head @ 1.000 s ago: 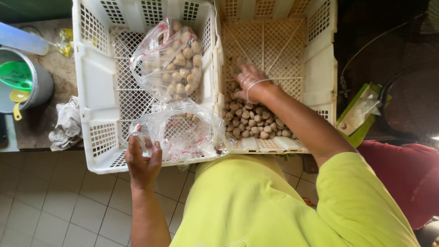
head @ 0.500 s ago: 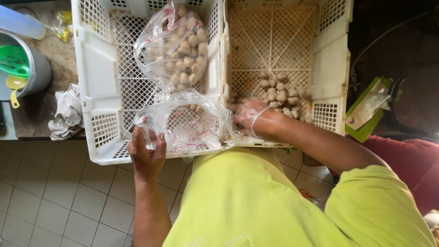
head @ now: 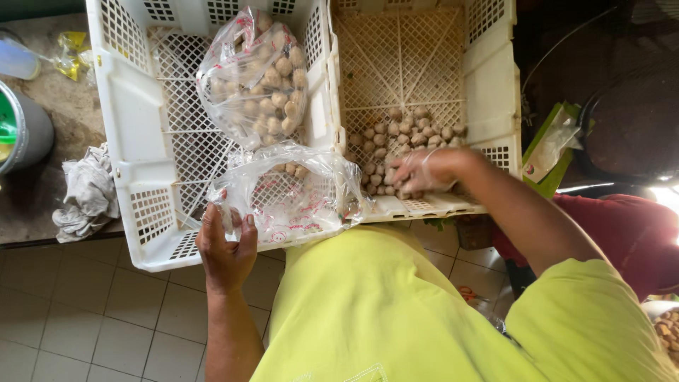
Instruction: The person holds open a plastic bag inside a white crate and repeatedly transfers round meatballs by hand from an adjacent crate into the bag. They occasionally reposition the crates, adjust the bag, and reach through a window opening before resuming filling the bag.
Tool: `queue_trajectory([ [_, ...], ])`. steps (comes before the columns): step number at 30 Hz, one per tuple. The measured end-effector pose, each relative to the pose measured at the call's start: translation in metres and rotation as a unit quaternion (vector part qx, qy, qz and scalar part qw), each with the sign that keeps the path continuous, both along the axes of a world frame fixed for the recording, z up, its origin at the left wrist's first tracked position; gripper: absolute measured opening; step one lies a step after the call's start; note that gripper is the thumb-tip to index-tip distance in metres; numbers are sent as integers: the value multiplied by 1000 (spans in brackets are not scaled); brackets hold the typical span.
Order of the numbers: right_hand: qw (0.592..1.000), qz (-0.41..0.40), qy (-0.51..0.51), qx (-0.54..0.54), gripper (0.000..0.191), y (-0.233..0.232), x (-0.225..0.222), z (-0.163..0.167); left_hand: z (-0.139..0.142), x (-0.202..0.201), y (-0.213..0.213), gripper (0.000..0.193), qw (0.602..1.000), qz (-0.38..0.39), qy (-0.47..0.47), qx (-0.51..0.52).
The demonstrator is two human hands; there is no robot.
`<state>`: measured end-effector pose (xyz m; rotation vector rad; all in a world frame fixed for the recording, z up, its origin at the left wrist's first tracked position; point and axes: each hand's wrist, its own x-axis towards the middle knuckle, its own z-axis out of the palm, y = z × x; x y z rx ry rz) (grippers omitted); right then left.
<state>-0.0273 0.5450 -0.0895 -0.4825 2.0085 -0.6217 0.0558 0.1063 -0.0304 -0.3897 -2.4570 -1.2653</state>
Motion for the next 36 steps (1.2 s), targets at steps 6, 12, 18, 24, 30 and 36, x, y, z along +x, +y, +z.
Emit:
queue_trajectory([
  [6,933,-230,33,275,85,28,-32,29,4,-3,2,58,1000,-21,1,-12],
  [12,948,-133,-26,289,85,-25,7,31,17,-1,11,57,997,27,-71,-31],
  [18,981,-148,-102,77,72,-1,0,34,19,-4,16,58,998,18,-51,-41],
  [24,961,-242,64,115,59,38,-39,13,10,-3,14,58,996,34,-63,-51],
  [30,963,-204,161,68,59,48,-47,-31,9,-5,17,54,996,39,-49,-63],
  [36,966,-208,150,31,55,56,-48,-34,5,-1,19,58,995,61,-51,-56],
])
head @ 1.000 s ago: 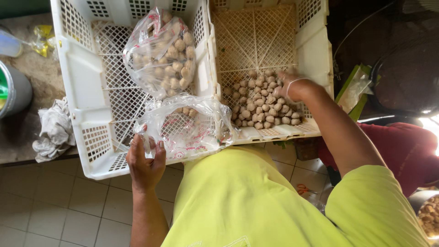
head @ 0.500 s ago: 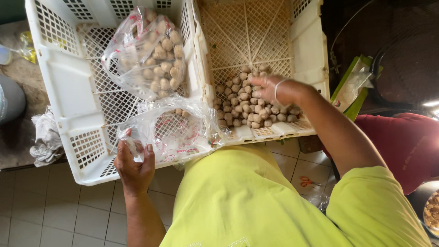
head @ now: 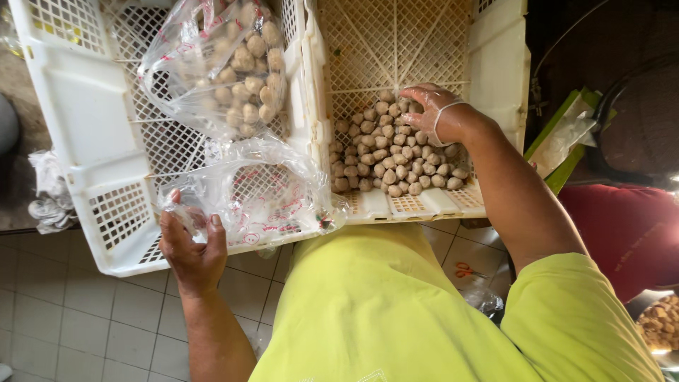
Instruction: The person holds open a plastic bag inside a white crate and repeatedly transfers round meatballs by hand from an adjacent crate into the bag. They occasionally reposition the crates, adjust the bag, and reach through a window opening before resuming filling the bag.
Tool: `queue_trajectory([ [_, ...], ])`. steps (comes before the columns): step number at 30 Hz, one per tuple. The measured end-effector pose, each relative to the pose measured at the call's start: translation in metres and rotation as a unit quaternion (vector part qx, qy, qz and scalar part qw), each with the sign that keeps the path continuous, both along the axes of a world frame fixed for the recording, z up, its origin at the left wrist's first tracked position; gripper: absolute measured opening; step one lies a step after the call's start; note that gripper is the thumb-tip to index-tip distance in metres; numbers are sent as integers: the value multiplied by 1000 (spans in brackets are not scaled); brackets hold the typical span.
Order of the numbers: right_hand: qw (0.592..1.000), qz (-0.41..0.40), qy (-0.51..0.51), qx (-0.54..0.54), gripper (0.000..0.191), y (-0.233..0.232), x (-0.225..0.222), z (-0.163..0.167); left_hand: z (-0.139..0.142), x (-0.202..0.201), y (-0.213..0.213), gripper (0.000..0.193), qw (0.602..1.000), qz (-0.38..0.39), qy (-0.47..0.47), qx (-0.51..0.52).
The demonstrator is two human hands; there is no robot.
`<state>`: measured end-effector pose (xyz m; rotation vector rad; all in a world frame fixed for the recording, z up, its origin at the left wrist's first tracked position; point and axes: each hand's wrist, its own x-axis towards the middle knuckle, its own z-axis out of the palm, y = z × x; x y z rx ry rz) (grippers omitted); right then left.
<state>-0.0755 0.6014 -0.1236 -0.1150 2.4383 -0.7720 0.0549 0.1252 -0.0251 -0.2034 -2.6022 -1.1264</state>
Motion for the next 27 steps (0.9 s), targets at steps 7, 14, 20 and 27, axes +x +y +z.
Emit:
queue_trajectory([
  [7,971,-192,-71,-124,60,-16,4,45,4,-3,-6,61,999,-32,-11,-4],
  [14,947,-206,212,-124,37,-2,116,93,29,-9,3,67,998,-55,-39,-15],
  [20,817,-371,412,-159,9,-34,175,57,45,-11,-1,67,992,-94,-62,-55],
  [27,756,-292,560,174,6,-55,169,56,51,-12,-10,67,982,-171,-65,-42],
])
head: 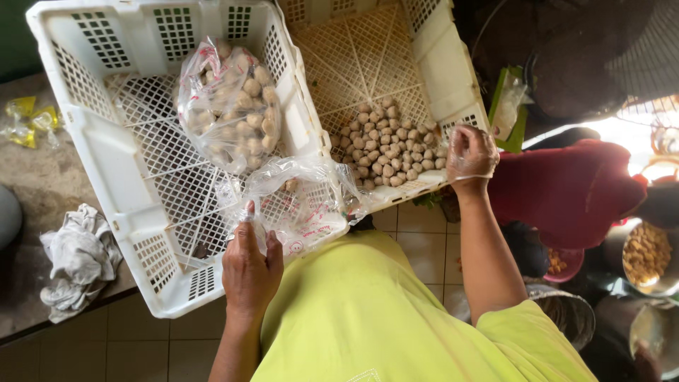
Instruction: The person holds open a plastic bag inside a white crate and repeatedly transfers round meatballs by hand from an adjacent crate into the bag. They occasionally reposition the crates, adjust the bag, and reach through a window opening before resuming filling the bag.
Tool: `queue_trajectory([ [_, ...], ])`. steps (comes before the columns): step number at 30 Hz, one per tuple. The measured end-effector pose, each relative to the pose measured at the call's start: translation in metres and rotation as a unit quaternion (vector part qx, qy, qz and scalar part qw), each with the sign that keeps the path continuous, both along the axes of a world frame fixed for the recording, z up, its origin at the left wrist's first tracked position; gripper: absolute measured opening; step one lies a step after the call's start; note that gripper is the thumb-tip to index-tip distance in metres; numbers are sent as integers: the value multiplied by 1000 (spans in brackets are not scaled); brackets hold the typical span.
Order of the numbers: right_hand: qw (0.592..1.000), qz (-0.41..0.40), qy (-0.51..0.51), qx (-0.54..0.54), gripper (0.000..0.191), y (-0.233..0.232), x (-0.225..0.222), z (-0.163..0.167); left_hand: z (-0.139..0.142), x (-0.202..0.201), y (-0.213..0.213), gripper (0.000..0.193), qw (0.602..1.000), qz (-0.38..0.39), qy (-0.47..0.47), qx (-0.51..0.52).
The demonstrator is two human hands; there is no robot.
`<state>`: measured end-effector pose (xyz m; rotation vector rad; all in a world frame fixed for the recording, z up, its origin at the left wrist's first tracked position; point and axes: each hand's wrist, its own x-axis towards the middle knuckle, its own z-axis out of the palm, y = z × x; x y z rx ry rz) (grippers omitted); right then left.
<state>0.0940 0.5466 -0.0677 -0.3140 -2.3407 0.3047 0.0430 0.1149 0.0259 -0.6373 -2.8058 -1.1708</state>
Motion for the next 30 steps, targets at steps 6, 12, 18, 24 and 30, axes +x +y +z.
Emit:
queue_trajectory([
  [6,996,-48,-15,-76,7,-14,-4,5,-6,0,-12,70,999,-28,-29,12],
  [12,997,-24,-44,-59,8,-12,-9,4,-4,-1,-13,74,999,-48,-18,11],
  [18,994,-16,-102,-34,6,-8,-7,4,-2,0,-5,71,999,-31,-7,2],
  [24,992,43,-102,-67,6,-7,-7,-2,-9,2,-3,59,998,47,34,6],
  [30,979,113,-138,-102,7,-7,-14,1,-13,2,2,54,995,65,78,1],
])
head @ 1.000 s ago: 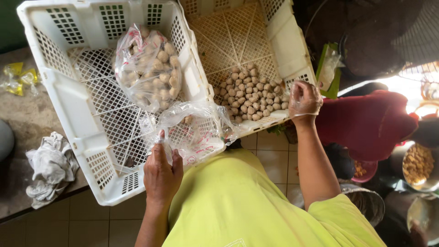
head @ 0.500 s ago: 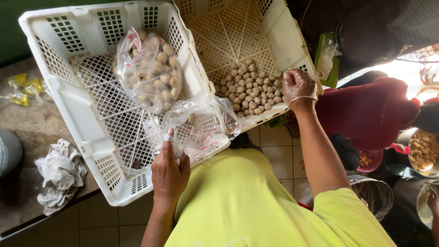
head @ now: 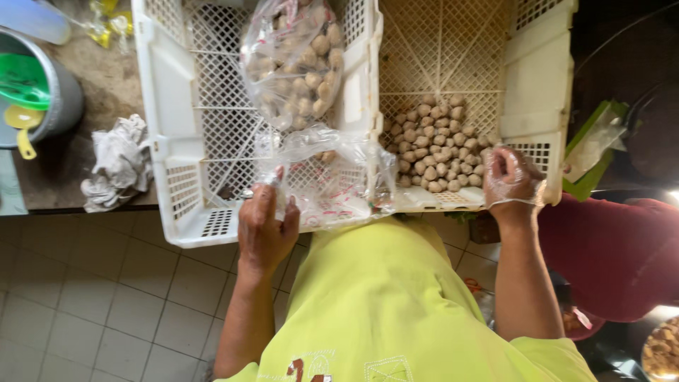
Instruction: The person holds open a plastic bag inside a white crate and repeatedly transfers round meatballs by hand from an adjacent crate into the bag. They occasionally reposition the crates, adjust the bag, and reach through a window opening before resuming filling the bag.
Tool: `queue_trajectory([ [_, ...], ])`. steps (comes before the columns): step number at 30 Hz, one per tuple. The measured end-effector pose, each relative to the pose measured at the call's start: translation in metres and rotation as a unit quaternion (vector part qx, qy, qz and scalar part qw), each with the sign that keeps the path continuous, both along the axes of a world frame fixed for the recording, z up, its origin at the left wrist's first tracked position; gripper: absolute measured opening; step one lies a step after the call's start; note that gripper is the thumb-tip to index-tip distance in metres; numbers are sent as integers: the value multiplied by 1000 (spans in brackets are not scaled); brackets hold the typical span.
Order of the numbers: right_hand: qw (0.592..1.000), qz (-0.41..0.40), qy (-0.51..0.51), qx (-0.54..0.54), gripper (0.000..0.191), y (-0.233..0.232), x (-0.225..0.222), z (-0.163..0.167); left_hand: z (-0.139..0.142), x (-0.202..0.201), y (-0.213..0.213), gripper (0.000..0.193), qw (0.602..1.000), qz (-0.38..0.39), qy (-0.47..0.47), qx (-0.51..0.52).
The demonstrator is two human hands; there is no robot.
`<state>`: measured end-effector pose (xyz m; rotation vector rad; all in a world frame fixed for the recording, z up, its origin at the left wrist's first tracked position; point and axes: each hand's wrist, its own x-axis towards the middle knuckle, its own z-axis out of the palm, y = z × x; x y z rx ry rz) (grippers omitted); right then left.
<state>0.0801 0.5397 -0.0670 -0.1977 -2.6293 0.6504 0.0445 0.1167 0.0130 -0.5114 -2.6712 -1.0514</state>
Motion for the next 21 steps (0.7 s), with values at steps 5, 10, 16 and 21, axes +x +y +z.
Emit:
queue_trajectory([
  [5,995,88,47,-30,11,15,6,3,-6,6,4,50,997,27,78,-3],
  [10,951,51,80,-295,15,44,43,-9,-20,61,-28,35,941,205,270,-11],
  [16,887,-63,55,-453,16,7,134,-47,-109,153,-53,33,959,271,-83,23],
  [21,947,36,-319,26,14,-46,163,-70,-193,177,-43,47,720,307,-506,363],
])
